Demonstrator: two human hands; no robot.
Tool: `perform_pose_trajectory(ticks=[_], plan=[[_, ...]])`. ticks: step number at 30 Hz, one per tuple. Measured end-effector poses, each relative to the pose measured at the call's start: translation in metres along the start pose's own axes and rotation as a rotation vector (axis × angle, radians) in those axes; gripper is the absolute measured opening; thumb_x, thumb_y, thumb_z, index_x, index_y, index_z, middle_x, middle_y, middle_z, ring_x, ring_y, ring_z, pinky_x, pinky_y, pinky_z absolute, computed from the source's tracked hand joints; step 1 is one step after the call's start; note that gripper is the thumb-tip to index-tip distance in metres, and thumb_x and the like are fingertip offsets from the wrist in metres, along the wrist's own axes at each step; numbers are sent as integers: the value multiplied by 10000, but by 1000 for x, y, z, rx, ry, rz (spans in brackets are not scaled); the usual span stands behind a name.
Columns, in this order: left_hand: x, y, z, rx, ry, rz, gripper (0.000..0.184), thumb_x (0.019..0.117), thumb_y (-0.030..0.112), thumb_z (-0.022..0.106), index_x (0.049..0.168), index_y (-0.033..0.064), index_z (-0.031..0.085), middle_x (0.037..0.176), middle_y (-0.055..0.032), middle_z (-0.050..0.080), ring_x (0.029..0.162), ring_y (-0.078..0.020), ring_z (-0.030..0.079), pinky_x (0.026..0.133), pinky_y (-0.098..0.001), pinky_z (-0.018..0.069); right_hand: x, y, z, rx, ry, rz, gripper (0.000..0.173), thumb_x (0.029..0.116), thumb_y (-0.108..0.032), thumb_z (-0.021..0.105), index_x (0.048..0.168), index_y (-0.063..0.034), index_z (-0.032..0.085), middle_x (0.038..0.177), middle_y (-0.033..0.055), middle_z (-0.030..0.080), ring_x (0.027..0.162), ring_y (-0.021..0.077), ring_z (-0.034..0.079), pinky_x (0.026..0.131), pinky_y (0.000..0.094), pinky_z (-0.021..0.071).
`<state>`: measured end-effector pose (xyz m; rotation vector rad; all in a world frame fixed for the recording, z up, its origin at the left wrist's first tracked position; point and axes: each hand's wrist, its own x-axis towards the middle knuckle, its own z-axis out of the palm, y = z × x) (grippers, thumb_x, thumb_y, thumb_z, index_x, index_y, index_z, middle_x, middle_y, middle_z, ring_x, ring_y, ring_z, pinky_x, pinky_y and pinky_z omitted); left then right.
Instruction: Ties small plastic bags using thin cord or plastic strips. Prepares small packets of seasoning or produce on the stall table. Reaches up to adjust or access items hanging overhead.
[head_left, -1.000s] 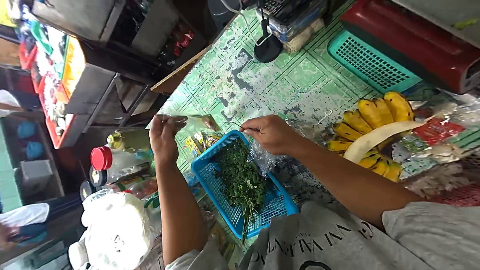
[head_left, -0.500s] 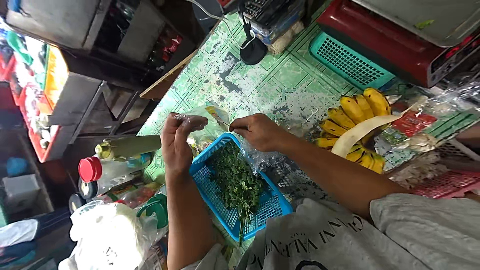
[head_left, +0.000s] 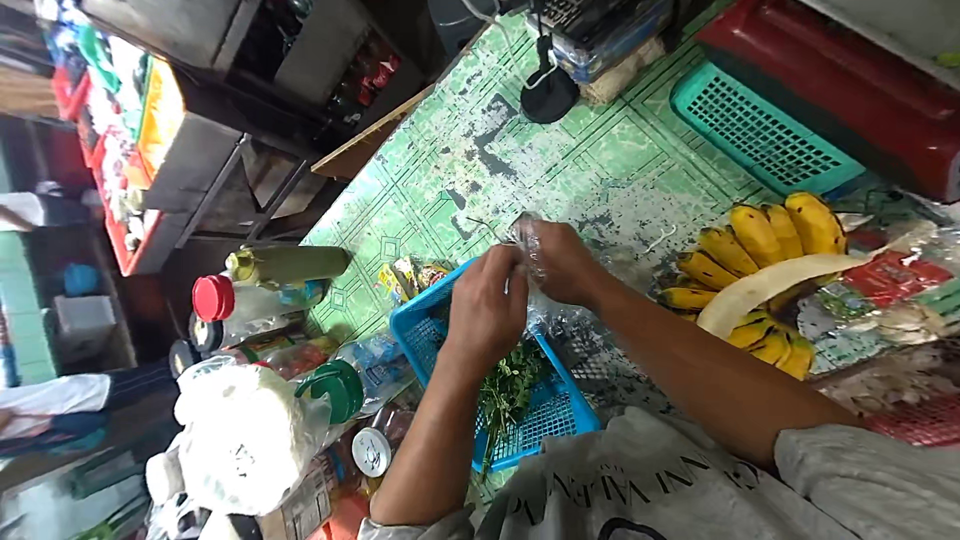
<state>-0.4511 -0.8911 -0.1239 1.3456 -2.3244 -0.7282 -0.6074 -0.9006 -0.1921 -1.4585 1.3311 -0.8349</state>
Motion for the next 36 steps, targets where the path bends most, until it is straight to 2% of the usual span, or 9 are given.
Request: perform_pose_trajectory(ticks=[4,7,10,15,18,22,28,33,36], plan=[[-7,-22,4,-627,21,-148,297,1085,274,455,1031,52,646,939,-49,731,860,-151,711,814,-374,609,-12,15,1,194,85,56,213,923,-143,677,1114,-67,620,837,60,667,707,154,654,634,397,576],[1,-30,12,-884,159,-308,336,1100,395,397,1132,134,607,728,13,640,632,-99,645,638,-295,585,-21,11,0,192,134,-26,125,916,-71,671,1036,-71,635,780,24,651,645,93,628,582,310,560],[13,-20,13,-693,136,-245,246,1082,210,510,1125,55,695,729,-7,616,581,-77,570,544,-232,519,-24,9,-2,213,101,-62,110,917,-82,662,1025,-89,644,796,0,658,670,67,635,599,284,567],[22,-14,2,-474,86,-50,164,1026,97,597,1001,17,738,870,-35,654,737,-82,616,655,-233,542,-34,0,-46,-4,197,-67,232,977,-144,645,1199,-82,671,1089,72,712,860,171,693,744,414,598],[23,-7,-5,-454,31,8,150,1011,74,618,977,6,747,855,-35,654,740,-74,612,663,-225,541,-32,-18,-67,93,173,-187,342,1030,-163,498,1342,-94,621,1333,36,655,1006,93,667,818,278,571],[26,-4,-15,-494,4,-7,151,1020,82,609,999,1,736,881,-48,668,736,-85,627,652,-232,553,-36,-8,-49,179,-189,-48,275,1072,-232,502,1236,-121,692,1056,-13,719,910,63,681,801,313,596],[32,-51,-37,-450,-351,-11,202,1013,116,624,1145,6,730,1028,-67,747,929,-120,716,874,-328,611,-53,19,-37,-202,-240,72,170,1037,-212,607,1044,-128,755,921,41,726,822,197,699,764,503,586],[52,-181,-50,-33,-623,-400,282,967,84,673,1246,46,701,1192,-143,714,1012,-262,708,924,-500,566,-45,27,-32,-25,-106,22,171,1057,-141,555,1068,-103,721,942,38,719,835,145,688,770,419,587],[38,-220,-16,152,-817,-482,593,878,-2,728,1436,152,602,1382,-195,630,1184,-434,641,980,-694,480,-43,25,-39,71,24,-40,156,1047,-135,560,1020,-107,710,897,-7,704,795,58,664,721,277,574]])
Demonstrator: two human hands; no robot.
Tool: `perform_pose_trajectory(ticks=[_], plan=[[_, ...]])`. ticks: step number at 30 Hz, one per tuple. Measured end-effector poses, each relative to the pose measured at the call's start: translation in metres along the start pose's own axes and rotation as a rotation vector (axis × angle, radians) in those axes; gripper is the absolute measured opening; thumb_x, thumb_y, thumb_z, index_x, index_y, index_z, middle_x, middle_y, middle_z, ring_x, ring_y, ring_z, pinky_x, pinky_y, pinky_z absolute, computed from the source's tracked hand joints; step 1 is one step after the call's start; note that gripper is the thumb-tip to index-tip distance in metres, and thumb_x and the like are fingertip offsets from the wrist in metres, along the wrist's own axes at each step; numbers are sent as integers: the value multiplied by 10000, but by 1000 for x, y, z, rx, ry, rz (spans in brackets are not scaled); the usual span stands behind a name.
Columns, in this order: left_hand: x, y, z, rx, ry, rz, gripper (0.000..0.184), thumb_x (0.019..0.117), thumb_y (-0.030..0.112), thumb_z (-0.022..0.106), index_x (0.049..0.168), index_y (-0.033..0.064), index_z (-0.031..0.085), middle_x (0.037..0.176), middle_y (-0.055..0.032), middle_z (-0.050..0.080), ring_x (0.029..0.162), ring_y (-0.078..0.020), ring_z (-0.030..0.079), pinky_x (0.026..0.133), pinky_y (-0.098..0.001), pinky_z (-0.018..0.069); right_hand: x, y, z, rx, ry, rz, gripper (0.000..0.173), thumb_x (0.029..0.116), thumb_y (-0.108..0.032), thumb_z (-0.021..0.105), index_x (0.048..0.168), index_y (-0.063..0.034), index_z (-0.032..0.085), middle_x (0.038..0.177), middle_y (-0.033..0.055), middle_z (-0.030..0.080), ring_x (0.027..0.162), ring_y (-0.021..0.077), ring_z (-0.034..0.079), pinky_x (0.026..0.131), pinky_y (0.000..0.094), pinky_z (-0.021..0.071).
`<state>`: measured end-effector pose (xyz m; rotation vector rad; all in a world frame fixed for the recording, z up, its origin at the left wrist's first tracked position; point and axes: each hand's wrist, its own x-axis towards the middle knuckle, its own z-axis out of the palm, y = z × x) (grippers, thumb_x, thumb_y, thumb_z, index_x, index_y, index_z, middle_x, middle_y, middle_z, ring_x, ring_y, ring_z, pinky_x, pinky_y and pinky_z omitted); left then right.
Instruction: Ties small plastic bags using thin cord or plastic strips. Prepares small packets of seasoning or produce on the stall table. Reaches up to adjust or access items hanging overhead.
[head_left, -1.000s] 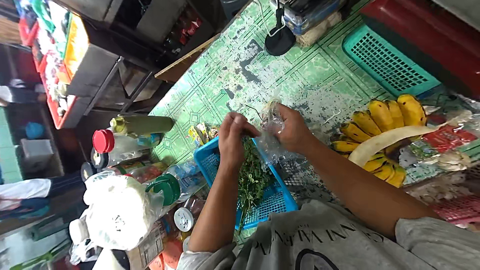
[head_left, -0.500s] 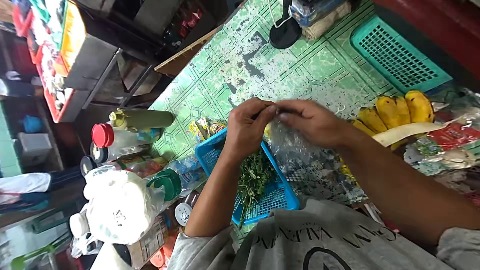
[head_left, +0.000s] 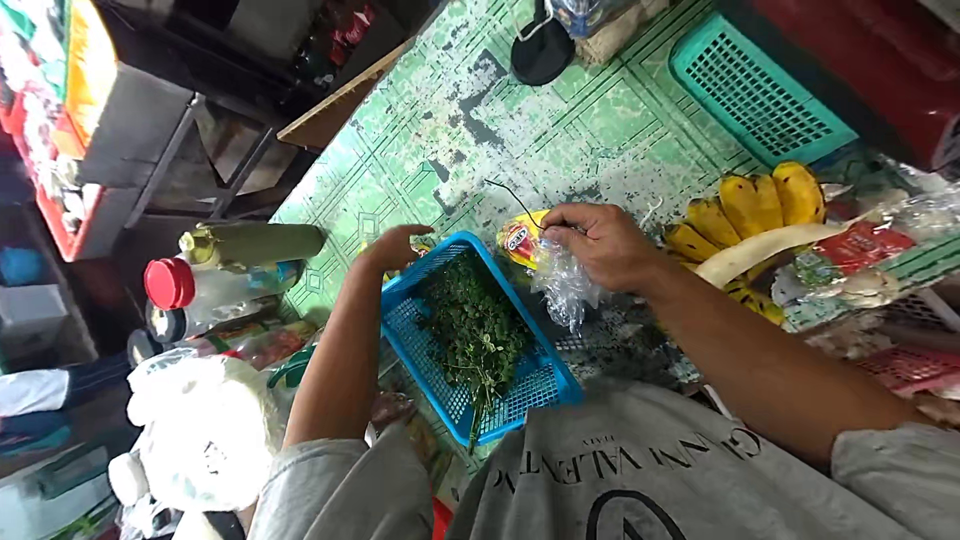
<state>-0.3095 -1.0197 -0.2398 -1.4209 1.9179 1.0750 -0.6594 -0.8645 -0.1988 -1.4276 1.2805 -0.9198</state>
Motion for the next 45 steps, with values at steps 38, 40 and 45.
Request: perform_pose_trajectory(ticks=[38,40,45], plan=[[102,29,-15,-98,476,-395,296,946,251,615,1094,20,726,1087,-278,704,1055,-476,673,872,-729,500,23,-4,20,79,75,-54,218,1049,-132,546,1116,-127,753,991,-25,742,774,41,657,718,262,575],[81,26,-17,-247,620,-292,287,965,242,596,1080,6,714,1030,-244,709,987,-424,686,858,-680,517,25,-3,22,37,33,-29,218,1055,-148,546,1121,-148,753,980,-26,739,805,59,672,750,307,584],[5,34,-6,-1120,1001,231,158,1035,102,420,1042,11,550,886,-105,750,837,-212,744,802,-409,616,34,-12,32,-71,-8,12,219,1062,-163,545,1114,-155,758,887,1,727,756,119,676,704,387,578]])
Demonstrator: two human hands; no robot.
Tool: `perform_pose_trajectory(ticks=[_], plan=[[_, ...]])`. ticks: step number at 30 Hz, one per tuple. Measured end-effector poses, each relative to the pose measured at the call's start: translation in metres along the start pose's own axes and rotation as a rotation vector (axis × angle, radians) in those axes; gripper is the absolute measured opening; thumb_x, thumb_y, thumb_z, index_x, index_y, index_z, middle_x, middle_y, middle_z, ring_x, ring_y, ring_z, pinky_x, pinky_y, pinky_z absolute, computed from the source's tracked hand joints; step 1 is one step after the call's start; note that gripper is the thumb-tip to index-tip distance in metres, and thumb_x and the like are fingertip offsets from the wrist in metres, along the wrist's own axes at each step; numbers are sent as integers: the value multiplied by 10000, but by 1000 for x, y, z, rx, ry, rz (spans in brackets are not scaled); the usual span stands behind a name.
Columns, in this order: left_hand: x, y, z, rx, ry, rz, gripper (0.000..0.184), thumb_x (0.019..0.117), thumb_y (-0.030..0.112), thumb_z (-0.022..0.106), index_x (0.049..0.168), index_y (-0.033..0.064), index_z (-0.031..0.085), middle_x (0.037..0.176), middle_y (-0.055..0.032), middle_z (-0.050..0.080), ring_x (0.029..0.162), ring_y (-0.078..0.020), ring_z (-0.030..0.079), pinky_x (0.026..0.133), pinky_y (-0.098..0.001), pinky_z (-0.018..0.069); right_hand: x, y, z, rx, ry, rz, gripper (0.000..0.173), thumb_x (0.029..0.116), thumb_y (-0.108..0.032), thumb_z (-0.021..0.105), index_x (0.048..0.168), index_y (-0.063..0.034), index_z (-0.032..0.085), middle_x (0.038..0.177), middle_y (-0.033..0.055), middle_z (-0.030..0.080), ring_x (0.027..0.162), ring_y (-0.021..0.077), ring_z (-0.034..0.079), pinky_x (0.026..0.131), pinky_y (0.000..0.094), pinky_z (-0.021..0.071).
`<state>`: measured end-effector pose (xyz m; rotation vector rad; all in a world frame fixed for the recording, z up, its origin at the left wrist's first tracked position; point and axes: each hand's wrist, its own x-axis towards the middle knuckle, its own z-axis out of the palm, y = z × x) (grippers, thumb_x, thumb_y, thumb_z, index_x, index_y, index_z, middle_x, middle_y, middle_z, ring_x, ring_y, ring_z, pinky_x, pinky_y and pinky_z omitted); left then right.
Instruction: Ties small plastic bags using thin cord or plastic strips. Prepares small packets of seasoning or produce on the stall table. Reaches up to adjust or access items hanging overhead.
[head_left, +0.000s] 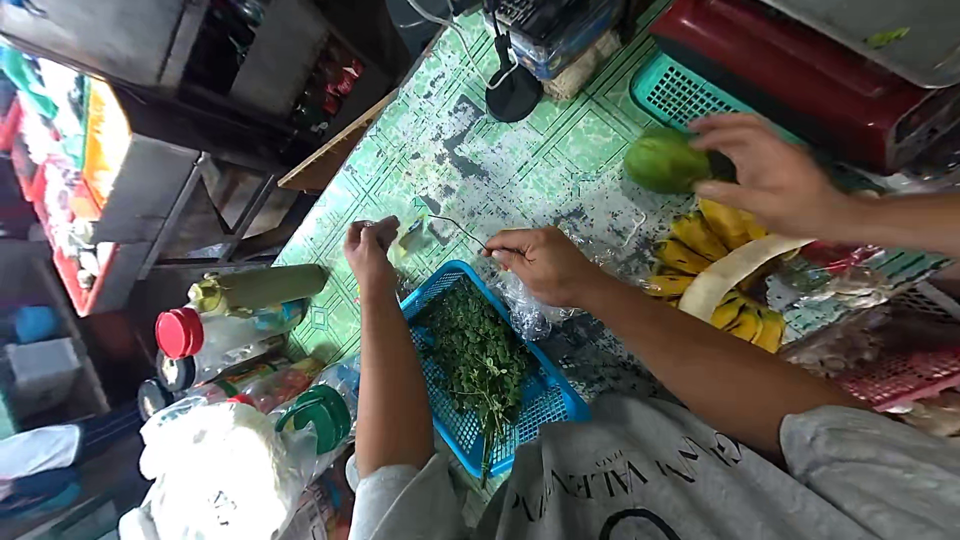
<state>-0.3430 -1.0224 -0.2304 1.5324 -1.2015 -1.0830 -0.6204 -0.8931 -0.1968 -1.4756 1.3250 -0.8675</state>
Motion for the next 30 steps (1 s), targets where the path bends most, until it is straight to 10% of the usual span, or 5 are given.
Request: perform_pose_trajectory(ticks=[16,20,24,27,30], plan=[[-62,93,37,-165,-211,340,168,1056,47,359,1013,88,516,959,-125,767,922,-243,755,878,-415,600,9,-11,9,-52,-12,67,227,1077,-183,525,1119,-144,745,854,34,717,725,175,672,679,435,568],[-82,105,42,212,-191,481,95,1050,60,444,1062,48,537,1039,-59,752,972,-143,726,906,-356,582,11,-15,9,-56,-43,98,227,1081,-191,527,1143,-145,740,922,40,739,792,183,696,738,452,578],[-107,103,60,713,-188,673,179,978,55,569,1061,-51,687,1041,-171,728,990,-255,713,898,-433,586,11,-10,17,2,-3,65,210,1075,-185,529,1143,-106,712,805,64,687,643,195,637,611,449,552],[-128,76,81,626,-253,736,110,912,42,647,984,-18,706,975,-143,733,945,-246,721,849,-419,606,11,-5,20,25,80,69,295,1028,-125,555,1294,-1,564,900,147,686,756,271,688,681,516,586],[-136,66,81,211,-373,551,91,948,-6,586,1009,-49,638,1039,-156,719,1015,-200,712,913,-382,597,12,5,16,173,122,50,715,970,-112,624,1594,-148,276,1117,144,697,895,218,719,785,455,619]])
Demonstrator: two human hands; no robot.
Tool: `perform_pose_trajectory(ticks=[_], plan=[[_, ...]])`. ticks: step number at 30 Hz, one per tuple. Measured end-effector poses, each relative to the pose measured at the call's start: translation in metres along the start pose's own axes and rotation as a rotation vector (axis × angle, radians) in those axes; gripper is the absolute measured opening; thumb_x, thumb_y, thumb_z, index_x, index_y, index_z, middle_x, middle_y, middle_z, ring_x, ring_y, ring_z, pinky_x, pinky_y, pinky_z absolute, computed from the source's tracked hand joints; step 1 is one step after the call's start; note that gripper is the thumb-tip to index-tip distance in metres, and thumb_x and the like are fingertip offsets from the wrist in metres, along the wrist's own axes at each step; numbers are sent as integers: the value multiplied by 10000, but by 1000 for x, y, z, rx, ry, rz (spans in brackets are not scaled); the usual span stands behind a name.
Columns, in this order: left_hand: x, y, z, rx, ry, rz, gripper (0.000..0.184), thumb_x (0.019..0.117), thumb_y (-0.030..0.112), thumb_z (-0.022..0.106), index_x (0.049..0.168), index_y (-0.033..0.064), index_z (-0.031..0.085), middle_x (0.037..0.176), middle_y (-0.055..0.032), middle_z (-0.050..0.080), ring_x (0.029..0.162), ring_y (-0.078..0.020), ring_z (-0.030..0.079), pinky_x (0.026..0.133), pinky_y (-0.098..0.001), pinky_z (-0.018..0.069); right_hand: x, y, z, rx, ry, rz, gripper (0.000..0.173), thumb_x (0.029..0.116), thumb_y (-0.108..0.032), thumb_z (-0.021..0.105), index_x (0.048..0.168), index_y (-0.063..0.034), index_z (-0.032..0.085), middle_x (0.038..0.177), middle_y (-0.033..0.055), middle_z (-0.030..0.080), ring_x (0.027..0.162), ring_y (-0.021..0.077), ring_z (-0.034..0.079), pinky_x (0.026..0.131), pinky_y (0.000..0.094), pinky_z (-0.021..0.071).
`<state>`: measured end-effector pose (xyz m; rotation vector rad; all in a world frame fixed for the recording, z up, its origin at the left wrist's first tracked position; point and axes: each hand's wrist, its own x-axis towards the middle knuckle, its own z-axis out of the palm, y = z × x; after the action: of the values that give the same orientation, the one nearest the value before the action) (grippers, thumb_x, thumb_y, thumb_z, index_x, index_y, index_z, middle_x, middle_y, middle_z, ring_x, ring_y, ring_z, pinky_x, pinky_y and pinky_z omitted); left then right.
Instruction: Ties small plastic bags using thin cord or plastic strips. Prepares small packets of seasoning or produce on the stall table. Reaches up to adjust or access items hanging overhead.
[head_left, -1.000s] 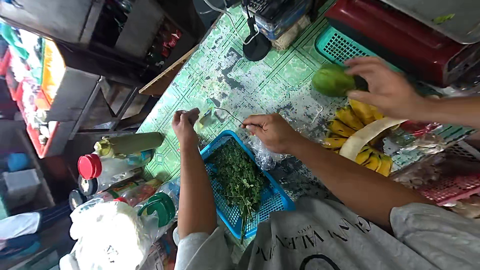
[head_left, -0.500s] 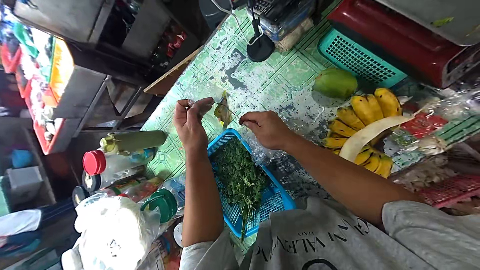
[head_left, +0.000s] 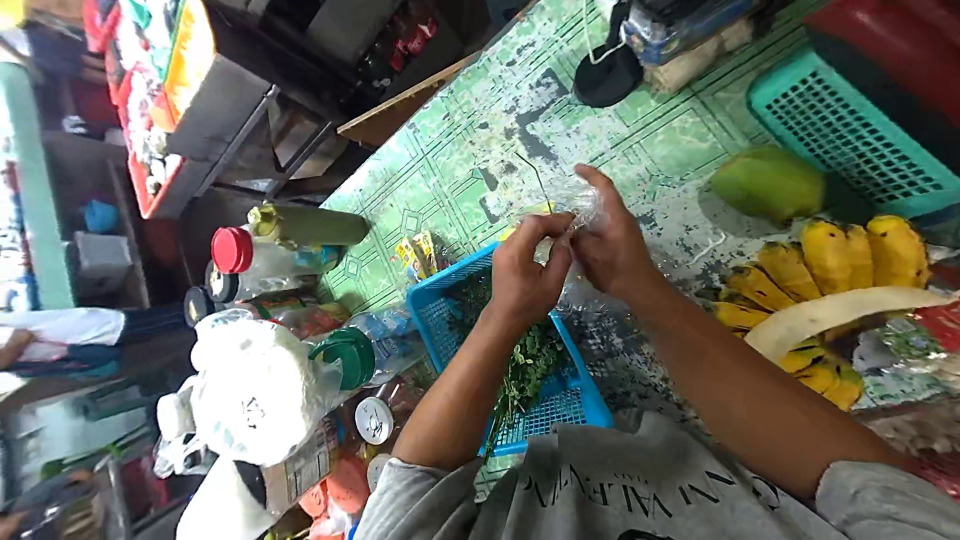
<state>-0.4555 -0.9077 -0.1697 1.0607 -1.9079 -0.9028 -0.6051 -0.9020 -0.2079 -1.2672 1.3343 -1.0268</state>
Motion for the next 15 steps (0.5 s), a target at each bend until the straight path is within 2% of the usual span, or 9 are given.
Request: perform_pose_trajectory(ticks=[2,3,5,7,8,9,11,13,15], plan=[[1,0,-21,-270,-67,-147,137,964,68,575,1077,-1,611,1034,-85,680,961,-134,673,877,-339,584,0,4,-3,39,-67,-69,720,998,-132,613,1627,-189,267,1165,116,693,889,164,709,794,390,620],[4,-5,-38,-320,-90,-197,190,957,116,583,1124,29,615,1044,-50,683,949,-118,673,863,-332,584,1,5,-4,30,-82,-107,578,1021,-132,590,1570,-146,410,1149,108,700,865,143,695,786,362,610],[13,-31,-82,-147,-41,-299,217,970,100,585,1158,3,637,1032,-79,738,936,-172,726,863,-401,613,3,5,-6,6,-56,-103,275,1027,-115,558,1280,-93,665,953,47,716,754,81,662,699,295,580],[20,-71,-131,395,-70,-651,257,976,218,653,1100,-4,690,959,-136,736,877,-261,722,817,-493,598,4,7,-11,61,-49,-88,194,999,-129,547,1127,-90,688,871,8,687,724,53,641,652,274,560],[19,-95,-148,589,-142,-876,399,963,355,677,1095,-20,703,995,-221,718,945,-382,701,852,-624,552,3,9,-14,101,-60,-97,209,968,-140,551,1119,-85,685,912,5,696,784,55,660,697,282,577],[13,-120,-158,681,-229,-1073,580,946,489,685,1109,-67,692,1066,-314,685,1037,-491,663,897,-725,494,2,9,-16,126,-68,-103,231,947,-164,564,1126,-84,686,950,5,704,835,58,673,738,294,587],[-3,-161,-159,692,-444,-1341,768,948,607,638,1227,-108,643,1247,-367,616,1202,-532,587,988,-750,433,1,9,-15,87,-44,-116,238,966,-303,602,1088,-120,692,915,-26,692,820,43,663,726,292,582],[-21,-197,-149,741,-611,-1396,758,942,606,645,1246,-88,652,1300,-335,615,1256,-485,575,1049,-698,423,1,6,-14,-24,13,-111,263,1017,-381,602,1021,-136,699,820,-28,662,718,48,628,642,296,544],[-28,-213,-144,853,-596,-1371,612,922,487,699,1141,-84,687,1207,-316,659,1167,-467,632,983,-692,474,-1,1,-17,-144,51,-117,261,1039,-332,591,962,-103,688,784,6,631,666,82,587,602,307,500]])
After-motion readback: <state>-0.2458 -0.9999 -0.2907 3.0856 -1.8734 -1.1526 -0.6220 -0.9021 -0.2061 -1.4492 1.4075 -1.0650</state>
